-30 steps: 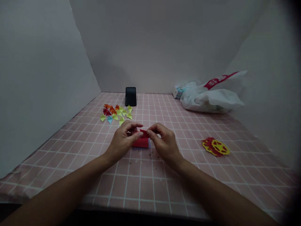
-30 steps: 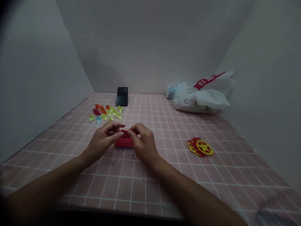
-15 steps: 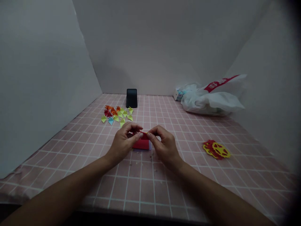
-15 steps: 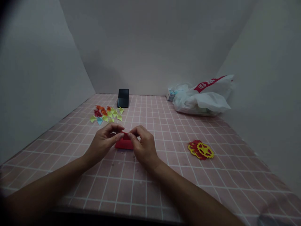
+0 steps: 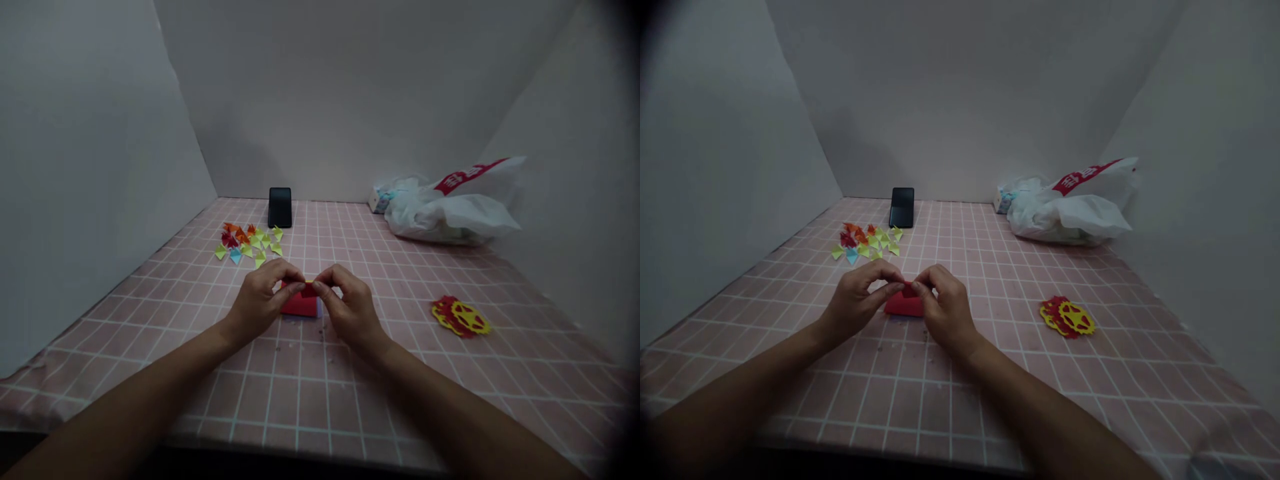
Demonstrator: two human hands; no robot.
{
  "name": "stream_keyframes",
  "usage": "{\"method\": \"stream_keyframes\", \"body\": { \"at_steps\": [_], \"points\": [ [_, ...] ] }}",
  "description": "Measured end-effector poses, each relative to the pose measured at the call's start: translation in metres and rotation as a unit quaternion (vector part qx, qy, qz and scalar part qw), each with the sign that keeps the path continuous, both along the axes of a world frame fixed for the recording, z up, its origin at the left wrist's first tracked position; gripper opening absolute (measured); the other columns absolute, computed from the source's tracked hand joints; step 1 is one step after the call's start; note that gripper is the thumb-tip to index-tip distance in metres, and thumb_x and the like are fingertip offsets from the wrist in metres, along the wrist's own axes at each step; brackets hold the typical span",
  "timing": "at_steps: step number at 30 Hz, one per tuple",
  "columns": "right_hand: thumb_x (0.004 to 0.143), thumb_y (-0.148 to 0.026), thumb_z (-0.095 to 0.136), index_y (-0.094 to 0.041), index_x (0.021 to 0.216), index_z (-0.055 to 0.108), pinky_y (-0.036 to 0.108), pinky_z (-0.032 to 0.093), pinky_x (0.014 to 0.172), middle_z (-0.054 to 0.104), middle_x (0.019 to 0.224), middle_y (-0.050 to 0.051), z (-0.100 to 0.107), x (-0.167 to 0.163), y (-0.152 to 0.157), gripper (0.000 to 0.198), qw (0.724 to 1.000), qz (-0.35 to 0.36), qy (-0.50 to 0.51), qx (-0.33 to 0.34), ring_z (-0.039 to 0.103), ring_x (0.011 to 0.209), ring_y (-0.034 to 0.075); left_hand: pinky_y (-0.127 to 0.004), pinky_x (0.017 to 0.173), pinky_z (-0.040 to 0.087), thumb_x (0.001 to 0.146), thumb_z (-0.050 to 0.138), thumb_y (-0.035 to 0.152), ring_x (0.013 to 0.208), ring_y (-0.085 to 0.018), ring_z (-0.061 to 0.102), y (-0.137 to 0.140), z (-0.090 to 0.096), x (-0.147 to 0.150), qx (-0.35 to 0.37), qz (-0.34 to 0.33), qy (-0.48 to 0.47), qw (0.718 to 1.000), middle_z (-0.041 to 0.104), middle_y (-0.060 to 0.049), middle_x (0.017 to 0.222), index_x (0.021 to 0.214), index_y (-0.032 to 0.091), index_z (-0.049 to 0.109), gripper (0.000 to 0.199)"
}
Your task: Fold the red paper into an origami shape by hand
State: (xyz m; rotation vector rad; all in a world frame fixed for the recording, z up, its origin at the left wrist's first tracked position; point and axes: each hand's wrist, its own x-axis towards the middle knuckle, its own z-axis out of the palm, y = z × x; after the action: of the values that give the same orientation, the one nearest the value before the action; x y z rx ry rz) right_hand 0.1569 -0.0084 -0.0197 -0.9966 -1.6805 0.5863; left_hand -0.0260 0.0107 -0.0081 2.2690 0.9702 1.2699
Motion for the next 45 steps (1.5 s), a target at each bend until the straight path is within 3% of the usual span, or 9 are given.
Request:
{"method": "stream_keyframes", "body": {
  "at_steps": [5, 14, 26, 32, 38, 45],
  "points": [
    [0.091, -0.014, 0.059, -0.020, 0.075, 0.060, 0.029, 0.044, 0.067, 0.064, 0.075, 0.001, -0.001, 0.001, 0.001, 0.017, 1.000, 0.016, -0.013, 0.007, 0.060, 0.072, 0.016, -0.029, 0.073, 0.048, 0.089, 0.065, 0.010, 0.078, -0.016, 0.065, 0.002, 0.001, 0.000, 0.003, -0.039, 0.018, 0.999, 0.069, -0.002, 0.081, 0.086, 0.018, 0.068, 0.009],
    [0.091, -0.014, 0.058, -0.020, 0.075, 0.059, 0.031, 0.045, 0.069, 0.065, 0.076, 0.002, 0.000, 0.001, 0.000, 0.017, 1.000, 0.002, -0.013, -0.002, 0.062, 0.074, 0.017, -0.029, 0.070, 0.047, 0.089, 0.065, 0.013, 0.074, -0.016, 0.064, 0.002, 0.005, -0.002, -0.031, -0.003, 0.043, 0.999, 0.070, -0.001, 0.079, 0.083, 0.018, 0.066, 0.008],
    [0.089, -0.014, 0.057, -0.021, 0.074, 0.056, 0.031, 0.042, 0.067, 0.060, 0.073, 0.001, -0.001, 0.003, 0.004, 0.016, 0.999, -0.033, -0.017, 0.007, 0.057, 0.071, 0.017, -0.032, 0.077, 0.046, 0.086, 0.062, 0.010, 0.083, -0.018, 0.060, 0.009, 0.006, -0.006, -0.037, -0.015, 0.073, 0.997, 0.064, -0.003, 0.084, 0.081, 0.019, 0.064, 0.010],
    [0.089, -0.014, 0.058, -0.021, 0.073, 0.057, 0.031, 0.044, 0.068, 0.062, 0.073, 0.001, -0.001, 0.001, 0.002, 0.017, 0.999, -0.029, -0.012, 0.006, 0.059, 0.071, 0.017, -0.029, 0.071, 0.047, 0.092, 0.061, 0.019, 0.085, -0.018, 0.061, 0.003, 0.004, -0.002, -0.068, -0.004, 0.024, 0.997, 0.067, -0.005, 0.092, 0.096, 0.019, 0.068, 0.008],
    [0.092, -0.017, 0.058, -0.021, 0.074, 0.060, 0.032, 0.046, 0.071, 0.066, 0.075, 0.003, -0.001, -0.001, -0.001, 0.019, 1.000, -0.002, -0.002, -0.017, 0.063, 0.075, 0.018, -0.031, 0.073, 0.046, 0.090, 0.063, 0.019, 0.077, -0.017, 0.060, -0.001, 0.004, 0.002, -0.062, -0.019, 0.016, 0.998, 0.065, -0.003, 0.078, 0.079, 0.019, 0.070, 0.013],
    [0.092, -0.019, 0.058, -0.020, 0.075, 0.060, 0.033, 0.046, 0.070, 0.067, 0.075, 0.002, -0.001, -0.001, -0.003, 0.018, 0.999, 0.008, 0.008, -0.030, 0.063, 0.074, 0.018, -0.030, 0.069, 0.044, 0.089, 0.063, 0.018, 0.074, -0.016, 0.059, -0.003, 0.010, 0.002, -0.061, -0.017, 0.024, 0.998, 0.063, -0.002, 0.075, 0.073, 0.019, 0.066, 0.017]
  ]
}}
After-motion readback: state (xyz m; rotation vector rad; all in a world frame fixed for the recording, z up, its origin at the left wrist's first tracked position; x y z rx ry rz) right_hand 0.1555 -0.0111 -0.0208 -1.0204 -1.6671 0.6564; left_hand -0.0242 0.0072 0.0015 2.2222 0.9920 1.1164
